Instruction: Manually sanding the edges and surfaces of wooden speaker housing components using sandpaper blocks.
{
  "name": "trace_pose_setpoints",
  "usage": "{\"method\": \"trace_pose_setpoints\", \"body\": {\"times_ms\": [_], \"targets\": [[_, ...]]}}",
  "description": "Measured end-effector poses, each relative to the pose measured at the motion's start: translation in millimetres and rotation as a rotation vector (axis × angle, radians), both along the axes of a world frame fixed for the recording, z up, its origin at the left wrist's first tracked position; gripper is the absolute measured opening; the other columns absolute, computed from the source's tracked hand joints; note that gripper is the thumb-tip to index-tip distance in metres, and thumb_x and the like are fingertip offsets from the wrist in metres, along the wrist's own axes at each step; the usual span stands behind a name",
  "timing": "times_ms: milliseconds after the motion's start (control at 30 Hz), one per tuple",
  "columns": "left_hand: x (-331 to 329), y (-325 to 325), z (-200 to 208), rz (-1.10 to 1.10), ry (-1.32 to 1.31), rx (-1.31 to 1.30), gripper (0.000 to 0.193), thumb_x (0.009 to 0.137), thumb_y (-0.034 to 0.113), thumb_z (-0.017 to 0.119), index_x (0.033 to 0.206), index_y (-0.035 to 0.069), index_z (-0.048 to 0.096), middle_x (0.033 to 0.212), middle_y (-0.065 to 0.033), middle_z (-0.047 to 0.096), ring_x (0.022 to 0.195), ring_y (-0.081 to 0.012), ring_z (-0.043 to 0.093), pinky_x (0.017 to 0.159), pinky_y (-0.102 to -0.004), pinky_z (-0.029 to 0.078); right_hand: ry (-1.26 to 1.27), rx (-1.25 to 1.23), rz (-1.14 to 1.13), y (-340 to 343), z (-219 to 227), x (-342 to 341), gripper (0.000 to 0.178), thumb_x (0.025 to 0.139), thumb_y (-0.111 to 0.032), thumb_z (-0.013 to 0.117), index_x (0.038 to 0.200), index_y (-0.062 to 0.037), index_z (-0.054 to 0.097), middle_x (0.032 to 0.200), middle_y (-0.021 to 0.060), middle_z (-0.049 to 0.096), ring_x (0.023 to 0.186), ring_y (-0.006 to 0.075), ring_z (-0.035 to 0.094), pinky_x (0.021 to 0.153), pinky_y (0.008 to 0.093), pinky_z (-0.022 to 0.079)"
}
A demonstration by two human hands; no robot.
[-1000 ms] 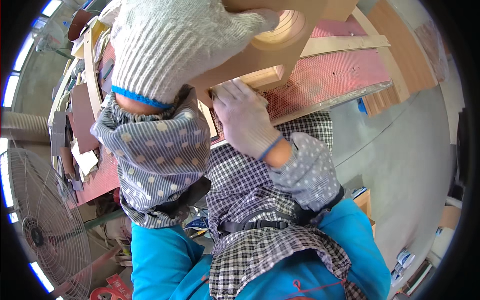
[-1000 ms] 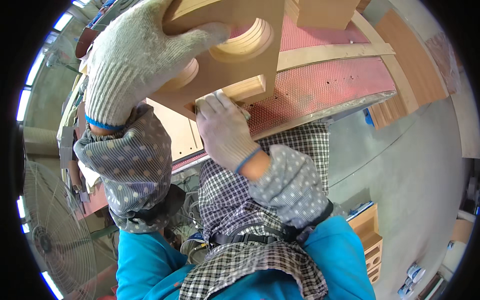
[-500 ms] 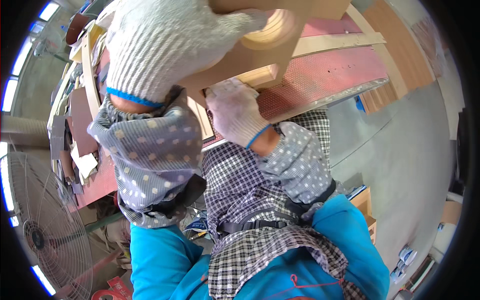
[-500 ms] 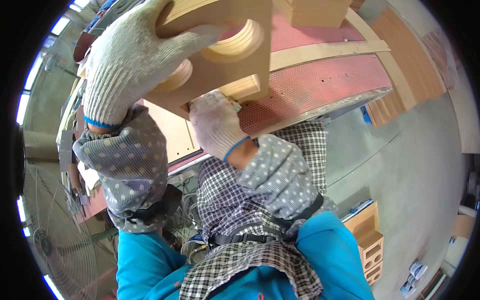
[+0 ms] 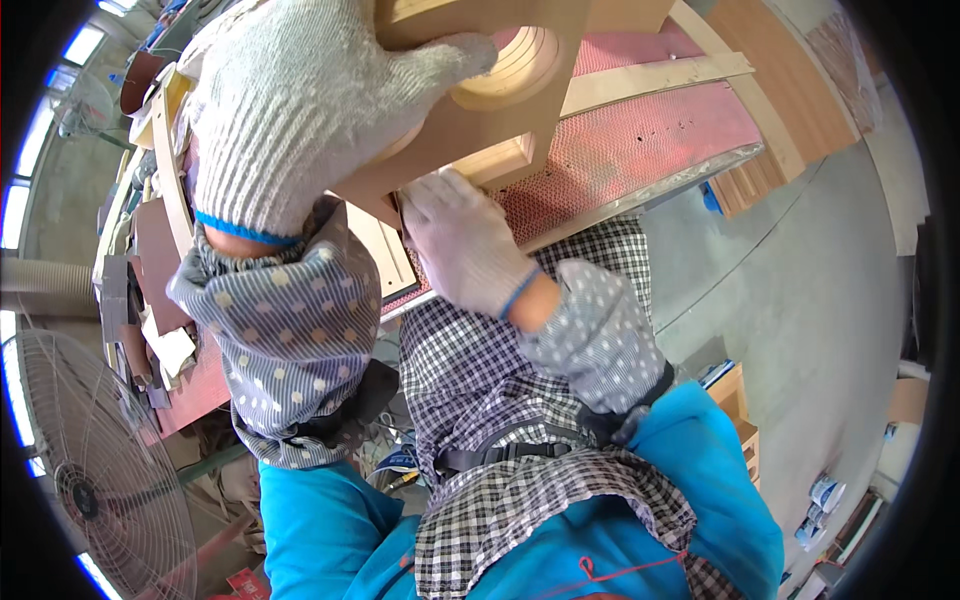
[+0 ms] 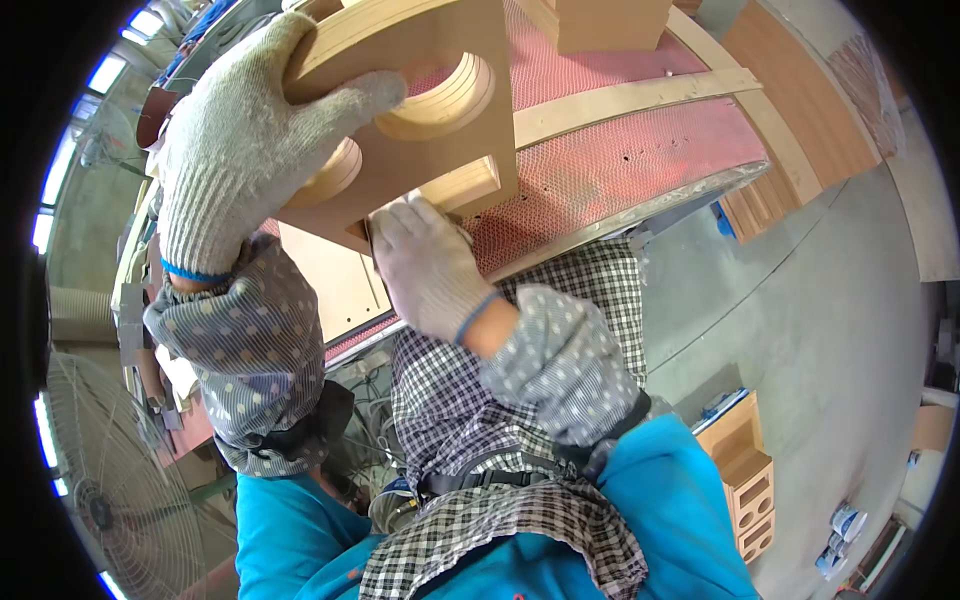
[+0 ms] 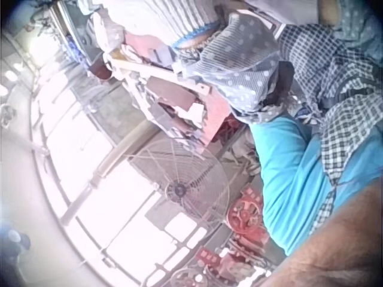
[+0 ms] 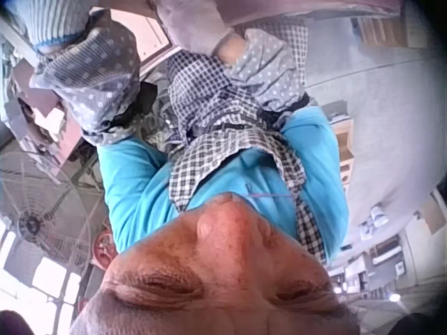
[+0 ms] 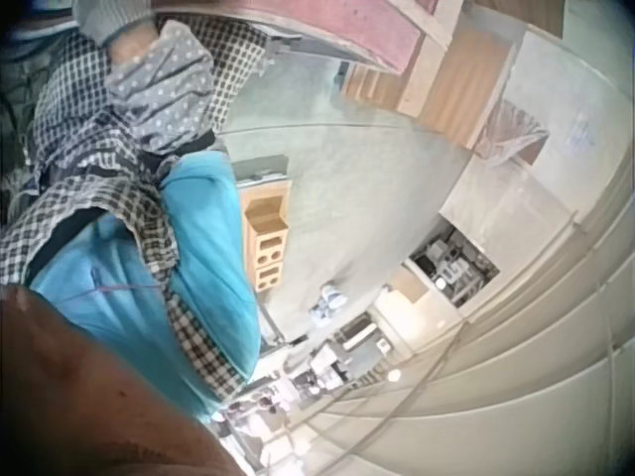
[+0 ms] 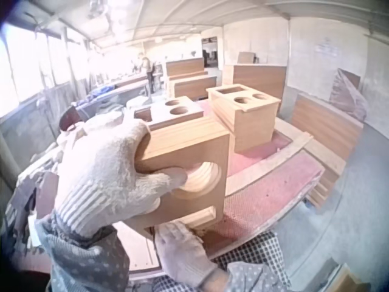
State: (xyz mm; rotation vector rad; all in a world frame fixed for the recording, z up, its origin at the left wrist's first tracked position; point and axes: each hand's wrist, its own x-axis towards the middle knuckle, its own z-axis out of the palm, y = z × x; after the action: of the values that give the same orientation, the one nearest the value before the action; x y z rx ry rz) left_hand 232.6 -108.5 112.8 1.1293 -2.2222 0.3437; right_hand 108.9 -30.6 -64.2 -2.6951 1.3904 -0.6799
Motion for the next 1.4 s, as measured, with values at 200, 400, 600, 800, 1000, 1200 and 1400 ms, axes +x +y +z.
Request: {"method": "trace_pose_setpoints", "body": {"times_ms": [200,400,600,800,1000,1200,1400], "targets": [[-44,55,37,0.315,-0.100,0.015,0.054,0.073,0.052,0.090,0.095,0.005,0.073,0.096,-0.0187,0.073,0.094,-0.0375,0.071,0.091,-0.0484,0.051,-0.011,-0.079,0.022,-1,4,-9,0.055,0.103,-0.028,0.061,0.141,0.0121,0.060,0.143,0.0235,0.063,0.143,0.0377,0.055,0.131,0.0486,0.033],[-36,54,37,0.256,-0.112,-0.068,0.055,0.072,0.049,0.091,0.095,0.002,0.073,0.094,-0.0195,0.072,0.093,-0.0381,0.071,0.086,-0.0480,0.053,0.045,-0.085,-0.035,9,-4,2,0.055,0.105,-0.033,0.056,0.141,0.0076,0.063,0.144,0.0195,0.063,0.144,0.0331,0.052,0.131,0.0484,0.029],[-45,54,35,0.289,-0.125,-0.105,0.054,0.073,0.046,0.091,0.096,0.001,0.073,0.093,-0.0178,0.072,0.087,-0.0358,0.073,0.082,-0.0462,0.056,0.007,0.033,-0.039,-15,18,9,0.050,0.105,-0.036,0.058,0.132,0.0041,0.067,0.133,0.0155,0.067,0.132,0.0299,0.058,0.119,0.0467,0.039],[-52,52,42,0.238,-0.077,0.031,0.053,0.074,0.044,0.091,0.098,0.000,0.074,0.095,-0.0186,0.073,0.089,-0.0357,0.074,0.083,-0.0458,0.057,-0.017,-0.121,-0.121,4,-12,-9,0.050,0.102,-0.031,0.064,0.135,0.0065,0.065,0.136,0.0221,0.065,0.136,0.0359,0.058,0.123,0.0486,0.040],[-46,43,31,0.229,-0.025,-0.014,0.054,0.075,0.044,0.091,0.100,0.000,0.075,0.096,-0.0197,0.074,0.091,-0.0362,0.074,0.083,-0.0444,0.058,-0.071,0.096,-0.121,-26,10,-3,0.039,0.102,-0.027,0.063,0.124,0.0049,0.068,0.133,0.0199,0.067,0.128,0.0359,0.062,0.117,0.0480,0.045],[-23,45,39,0.245,-0.123,0.010,0.056,0.076,0.044,0.090,0.105,-0.001,0.074,0.097,-0.0200,0.074,0.092,-0.0362,0.075,0.083,-0.0444,0.058,-0.032,-0.261,-0.134,2,-14,10,0.039,0.102,-0.026,0.057,0.124,0.0042,0.069,0.131,0.0175,0.069,0.130,0.0294,0.062,0.119,0.0467,0.040],[-44,55,36,0.270,-0.003,0.032,0.055,0.075,0.044,0.090,0.104,0.000,0.075,0.095,-0.0191,0.074,0.091,-0.0354,0.075,0.083,-0.0445,0.058,0.008,0.141,-0.159,-30,16,8,0.031,0.097,-0.022,0.062,0.119,-0.0007,0.070,0.122,0.0179,0.071,0.121,0.0332,0.066,0.108,0.0471,0.049]]}}
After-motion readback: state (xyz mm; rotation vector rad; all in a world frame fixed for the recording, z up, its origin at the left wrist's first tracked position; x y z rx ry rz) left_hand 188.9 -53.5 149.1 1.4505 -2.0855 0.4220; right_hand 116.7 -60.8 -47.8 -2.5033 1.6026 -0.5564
